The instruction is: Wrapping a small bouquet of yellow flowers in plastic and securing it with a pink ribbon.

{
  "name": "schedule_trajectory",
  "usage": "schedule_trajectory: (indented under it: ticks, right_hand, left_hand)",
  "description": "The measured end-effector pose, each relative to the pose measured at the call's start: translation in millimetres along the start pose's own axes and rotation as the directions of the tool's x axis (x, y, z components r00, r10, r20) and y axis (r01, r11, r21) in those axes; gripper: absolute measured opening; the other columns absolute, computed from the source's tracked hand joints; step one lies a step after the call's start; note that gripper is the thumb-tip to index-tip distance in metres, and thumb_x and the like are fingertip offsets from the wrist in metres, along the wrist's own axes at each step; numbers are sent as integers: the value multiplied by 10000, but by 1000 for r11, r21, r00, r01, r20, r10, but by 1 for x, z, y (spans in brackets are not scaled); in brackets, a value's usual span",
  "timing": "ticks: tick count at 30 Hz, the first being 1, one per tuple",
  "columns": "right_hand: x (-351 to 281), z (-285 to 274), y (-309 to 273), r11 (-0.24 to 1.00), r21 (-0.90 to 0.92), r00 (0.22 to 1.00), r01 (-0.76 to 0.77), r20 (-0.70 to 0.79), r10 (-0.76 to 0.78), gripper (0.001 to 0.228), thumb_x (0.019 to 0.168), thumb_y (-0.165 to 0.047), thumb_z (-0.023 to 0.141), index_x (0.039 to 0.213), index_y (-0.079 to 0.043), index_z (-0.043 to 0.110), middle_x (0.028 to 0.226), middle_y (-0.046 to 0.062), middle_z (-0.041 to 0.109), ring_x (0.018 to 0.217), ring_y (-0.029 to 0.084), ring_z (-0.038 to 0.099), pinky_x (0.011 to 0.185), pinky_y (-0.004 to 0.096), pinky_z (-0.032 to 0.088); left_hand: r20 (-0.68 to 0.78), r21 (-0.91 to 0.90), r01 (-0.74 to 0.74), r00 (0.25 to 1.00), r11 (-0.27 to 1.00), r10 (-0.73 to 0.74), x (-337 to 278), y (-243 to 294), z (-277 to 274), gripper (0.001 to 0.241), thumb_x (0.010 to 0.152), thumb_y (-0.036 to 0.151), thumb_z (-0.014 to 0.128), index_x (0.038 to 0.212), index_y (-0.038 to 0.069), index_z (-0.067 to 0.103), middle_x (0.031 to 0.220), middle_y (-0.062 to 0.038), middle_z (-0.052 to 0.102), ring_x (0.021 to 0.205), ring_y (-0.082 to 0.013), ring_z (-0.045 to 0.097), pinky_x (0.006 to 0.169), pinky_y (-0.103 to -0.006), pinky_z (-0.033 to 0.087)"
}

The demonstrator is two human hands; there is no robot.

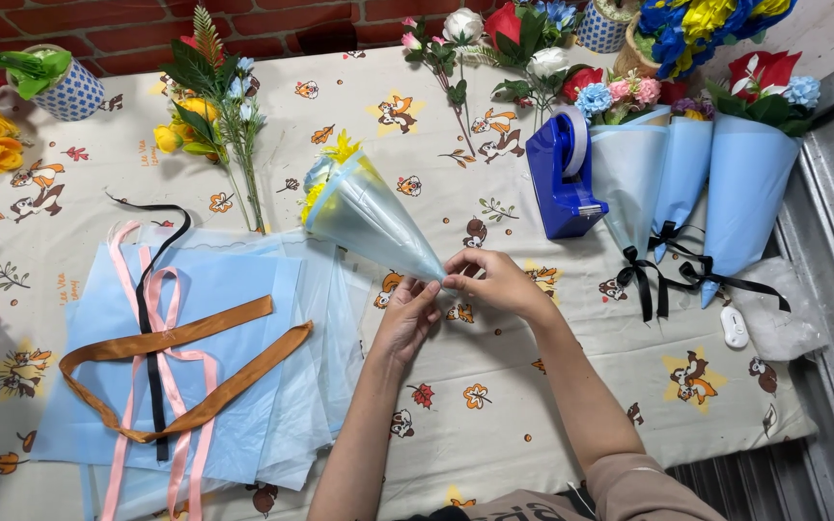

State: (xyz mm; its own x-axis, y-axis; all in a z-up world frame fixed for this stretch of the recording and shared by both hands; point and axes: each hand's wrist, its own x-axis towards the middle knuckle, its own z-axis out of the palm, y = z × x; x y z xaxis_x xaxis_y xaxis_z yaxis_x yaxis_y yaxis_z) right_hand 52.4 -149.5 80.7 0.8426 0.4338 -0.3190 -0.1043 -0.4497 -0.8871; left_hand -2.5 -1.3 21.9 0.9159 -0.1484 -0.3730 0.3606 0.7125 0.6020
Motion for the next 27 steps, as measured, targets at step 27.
schedule_trajectory:
  ticks: [27]
  right_hand:
    - [1, 7, 12, 998, 61, 995, -34, -88, 39, 167, 766, -131, 631, 860, 6, 647, 658, 96, 598, 625, 141, 540, 559, 253, 499]
  left_hand:
    - [-108, 79, 11, 994, 997, -3, 20, -24, -23, 121, 835, 126, 603, 897, 47, 536, 721, -16, 529, 530, -31, 475, 518, -165, 439]
